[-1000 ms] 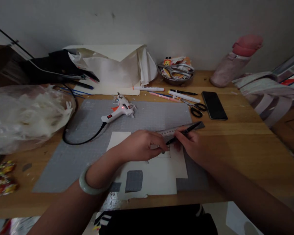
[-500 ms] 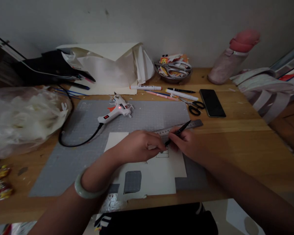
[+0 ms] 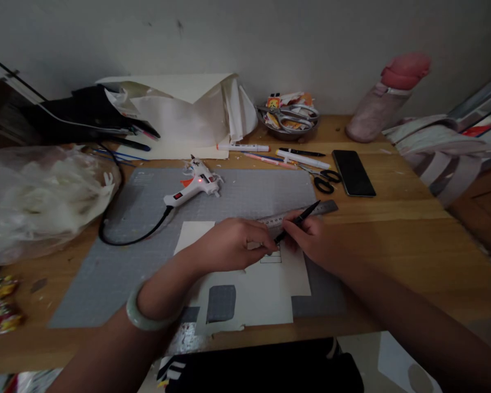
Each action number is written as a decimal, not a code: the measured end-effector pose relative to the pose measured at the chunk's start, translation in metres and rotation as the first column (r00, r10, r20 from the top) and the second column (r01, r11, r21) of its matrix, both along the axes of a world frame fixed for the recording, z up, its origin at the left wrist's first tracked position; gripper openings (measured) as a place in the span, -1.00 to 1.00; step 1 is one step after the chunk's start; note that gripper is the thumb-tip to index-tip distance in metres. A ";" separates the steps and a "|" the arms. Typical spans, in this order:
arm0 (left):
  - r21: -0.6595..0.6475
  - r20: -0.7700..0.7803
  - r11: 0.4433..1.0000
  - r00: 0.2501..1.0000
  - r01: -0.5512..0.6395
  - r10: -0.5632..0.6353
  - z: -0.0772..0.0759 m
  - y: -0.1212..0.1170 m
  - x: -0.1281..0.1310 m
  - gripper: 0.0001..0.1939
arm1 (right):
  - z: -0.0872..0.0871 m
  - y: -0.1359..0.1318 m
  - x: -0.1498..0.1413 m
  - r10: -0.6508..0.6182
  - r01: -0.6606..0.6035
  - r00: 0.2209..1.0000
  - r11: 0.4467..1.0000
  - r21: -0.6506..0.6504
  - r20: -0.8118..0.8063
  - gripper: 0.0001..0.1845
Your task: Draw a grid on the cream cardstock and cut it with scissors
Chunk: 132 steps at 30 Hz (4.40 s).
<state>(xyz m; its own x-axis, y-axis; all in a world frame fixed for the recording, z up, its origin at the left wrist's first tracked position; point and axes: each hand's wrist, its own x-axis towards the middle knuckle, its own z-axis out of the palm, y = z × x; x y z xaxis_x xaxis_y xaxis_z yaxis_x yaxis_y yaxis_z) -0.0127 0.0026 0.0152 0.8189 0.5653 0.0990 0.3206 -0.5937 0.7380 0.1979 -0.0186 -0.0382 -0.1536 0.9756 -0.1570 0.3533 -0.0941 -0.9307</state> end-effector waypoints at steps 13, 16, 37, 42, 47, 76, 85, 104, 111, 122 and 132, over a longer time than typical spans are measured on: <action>0.047 0.042 0.998 0.999 -0.036 0.034 0.009 0.005 -0.009 -0.81 | 0.015 0.000 -0.002 -0.018 0.019 0.999 1.000 0.016 -0.044 -0.74; 0.056 0.018 0.997 0.999 -0.045 0.044 0.010 0.005 -0.010 -0.80 | 0.018 0.001 -0.002 -0.018 0.018 1.000 1.000 0.001 -0.009 -0.73; 0.138 -0.026 0.990 0.999 0.026 -0.023 0.002 -0.002 -0.001 -0.77 | 0.008 0.002 0.000 0.006 -0.007 0.999 1.000 -0.018 -0.054 -0.68; 0.143 -0.040 0.990 0.999 0.021 -0.016 0.003 -0.003 -0.001 -0.76 | 0.008 0.002 0.002 0.009 -0.009 1.000 1.000 -0.029 -0.014 -0.68; 0.147 -0.031 0.989 0.999 0.016 -0.011 0.003 -0.003 -0.002 -0.76 | 0.011 0.002 0.001 0.014 -0.014 1.000 1.000 -0.028 -0.011 -0.69; 0.163 -0.049 0.986 0.999 0.026 -0.019 0.004 -0.005 0.001 -0.78 | 0.006 0.004 0.003 0.050 -0.050 0.999 0.998 -0.046 -0.007 -0.66; 0.109 -0.041 0.994 0.999 0.020 -0.016 0.005 -0.004 0.000 -0.77 | 0.006 0.009 0.001 0.064 -0.064 0.998 0.995 -0.081 0.002 -0.65; 0.104 -0.038 0.995 0.999 0.000 0.004 0.004 -0.001 -0.002 -0.79 | 0.007 0.004 0.002 0.023 -0.027 0.997 0.998 -0.058 -0.074 -0.73; 0.093 -0.057 0.996 0.998 0.017 -0.011 0.005 -0.004 -0.001 -0.78 | 0.008 0.001 0.008 -0.024 0.026 0.989 1.000 0.009 -0.143 -0.75; 0.105 -0.031 0.994 0.999 -0.013 0.017 0.004 -0.001 -0.003 -0.80 | 0.006 0.001 0.011 0.059 -0.051 0.995 0.994 0.093 -0.078 -0.74; 0.090 -0.022 0.996 1.000 0.017 -0.015 0.004 -0.006 0.003 -0.78 | 0.015 -0.003 0.012 0.138 -0.158 0.987 0.940 0.302 0.086 -0.78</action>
<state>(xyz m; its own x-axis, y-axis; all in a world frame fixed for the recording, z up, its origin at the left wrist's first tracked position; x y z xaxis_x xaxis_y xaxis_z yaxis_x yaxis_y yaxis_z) -0.0101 -0.0031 0.0192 0.8304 0.5414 0.1314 0.3256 -0.6630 0.6741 0.2097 -0.0221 -0.0228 -0.2993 0.9449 0.1326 0.4003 0.2504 -0.8815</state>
